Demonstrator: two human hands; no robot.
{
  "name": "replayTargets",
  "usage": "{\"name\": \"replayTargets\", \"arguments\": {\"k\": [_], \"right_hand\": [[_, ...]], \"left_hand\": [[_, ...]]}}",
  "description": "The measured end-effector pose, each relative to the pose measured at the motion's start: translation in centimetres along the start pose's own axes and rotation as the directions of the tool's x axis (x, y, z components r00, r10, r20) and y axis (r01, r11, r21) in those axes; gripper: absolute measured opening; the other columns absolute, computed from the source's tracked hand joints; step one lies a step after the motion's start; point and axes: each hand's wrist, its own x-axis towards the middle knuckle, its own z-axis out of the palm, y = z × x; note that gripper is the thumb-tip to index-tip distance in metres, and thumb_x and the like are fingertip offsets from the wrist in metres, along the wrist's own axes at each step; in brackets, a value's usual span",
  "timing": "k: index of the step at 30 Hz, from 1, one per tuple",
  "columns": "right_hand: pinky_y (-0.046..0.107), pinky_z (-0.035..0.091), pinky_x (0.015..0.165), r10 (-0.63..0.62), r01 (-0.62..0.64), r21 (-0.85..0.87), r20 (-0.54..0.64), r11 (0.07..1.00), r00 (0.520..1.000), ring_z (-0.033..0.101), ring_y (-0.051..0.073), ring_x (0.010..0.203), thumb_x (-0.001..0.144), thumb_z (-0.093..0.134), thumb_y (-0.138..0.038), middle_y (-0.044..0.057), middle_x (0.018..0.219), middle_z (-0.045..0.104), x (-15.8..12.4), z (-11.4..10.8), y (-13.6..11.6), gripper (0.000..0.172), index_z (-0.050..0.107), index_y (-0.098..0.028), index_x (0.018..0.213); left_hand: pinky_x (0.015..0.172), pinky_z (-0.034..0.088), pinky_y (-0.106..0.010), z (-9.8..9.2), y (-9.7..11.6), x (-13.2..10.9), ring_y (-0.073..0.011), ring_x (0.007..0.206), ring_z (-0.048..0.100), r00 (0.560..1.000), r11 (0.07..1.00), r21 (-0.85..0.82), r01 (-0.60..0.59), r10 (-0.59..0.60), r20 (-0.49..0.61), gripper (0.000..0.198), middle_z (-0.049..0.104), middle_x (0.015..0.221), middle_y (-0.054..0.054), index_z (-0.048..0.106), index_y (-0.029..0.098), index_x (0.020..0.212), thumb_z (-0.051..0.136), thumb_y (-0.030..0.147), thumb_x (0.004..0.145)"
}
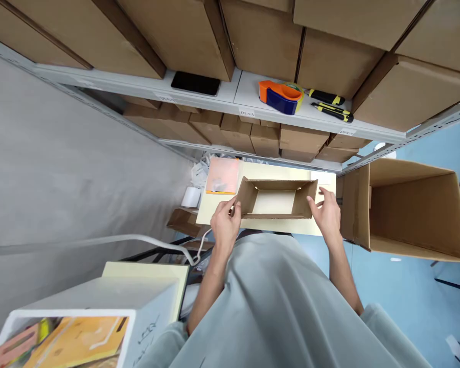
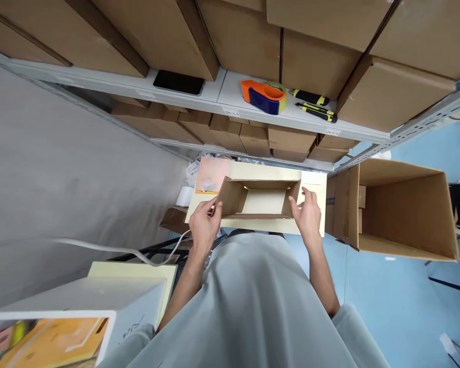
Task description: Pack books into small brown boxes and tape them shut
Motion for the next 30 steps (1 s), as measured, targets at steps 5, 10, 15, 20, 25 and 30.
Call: {"name": "replayTargets", "arguments": {"k": [5,10,15,20,25,30], "right_hand": [[0.046,0.056,0.089,-0.211,0.211,-0.001,0.026,0.977,0.977,0.07,0.035,0.108,0.107,0.051,-0.067,0.017,0.136,0.069,5.5,0.3,-0.6,0.055,0.076,-0.024,0.131],[0.047,0.052,0.092,-0.274,0.281,-0.043,0.127,0.959,0.953,0.066,0.036,0.106,0.109,0.053,-0.061,0.015,0.104,0.076,9.5,0.8,-1.2,0.049,0.081,-0.023,0.097],[0.041,0.049,0.085,-0.172,0.184,-0.12,0.108,0.976,0.979,0.068,0.032,0.092,0.107,0.059,-0.051,0.015,0.106,0.076,10.8,1.9,-1.6,0.036,0.078,-0.022,0.098],[0.041,0.051,0.089,-0.158,0.157,-0.073,-0.004,0.985,0.987,0.068,0.032,0.096,0.108,0.054,-0.053,0.017,0.105,0.075,10.5,4.7,-2.9,0.04,0.074,-0.019,0.1],[0.042,0.056,0.089,-0.106,0.102,0.095,0.035,0.99,0.994,0.071,0.03,0.093,0.108,0.043,-0.065,0.014,0.108,0.078,8.8,5.5,-3.2,0.054,0.073,-0.021,0.111],[0.043,0.06,0.099,-0.113,0.061,0.325,0.144,0.944,0.983,0.073,0.029,0.113,0.102,0.042,-0.08,0.013,0.128,0.078,6.0,5.1,-1.1,0.068,0.077,-0.024,0.116]], "left_hand": [[0.081,0.05,-0.035,-0.1,0.6,-0.8,-0.0243,0.084,0.068,1.0,0.999,0.054,0.0,0.0,0.002,0.039,0.075,0.102,-0.009,0.082,0.024,0.131,0.058,0.04,0.105],[0.079,0.05,-0.034,-0.4,-0.1,-0.9,-0.0244,0.082,0.067,1.0,0.997,0.077,0.014,-0.014,0.011,0.038,0.071,0.098,-0.008,0.081,0.024,0.132,0.059,0.037,0.104],[0.082,0.052,-0.036,-0.3,0.3,-0.5,-0.0254,0.084,0.069,0.997,0.997,0.053,-0.057,0.054,0.06,0.038,0.07,0.101,-0.01,0.08,0.022,0.135,0.057,0.034,0.106],[0.088,0.055,-0.037,0.3,1.5,0.0,-0.0282,0.095,0.074,0.972,0.985,0.01,-0.174,0.17,0.163,0.039,0.073,0.116,-0.013,0.076,0.023,0.138,0.057,0.03,0.105],[0.101,0.057,-0.043,0.3,0.0,0.7,-0.0343,0.116,0.075,0.906,0.965,-0.07,-0.252,0.26,0.333,0.042,0.077,0.128,-0.015,0.074,0.022,0.138,0.054,0.044,0.109],[0.105,0.059,-0.045,0.3,-3.1,1.5,-0.0343,0.123,0.074,0.851,0.941,-0.234,-0.244,0.323,0.414,0.063,0.076,0.137,-0.013,0.062,0.026,0.151,0.071,0.06,0.099]]}}
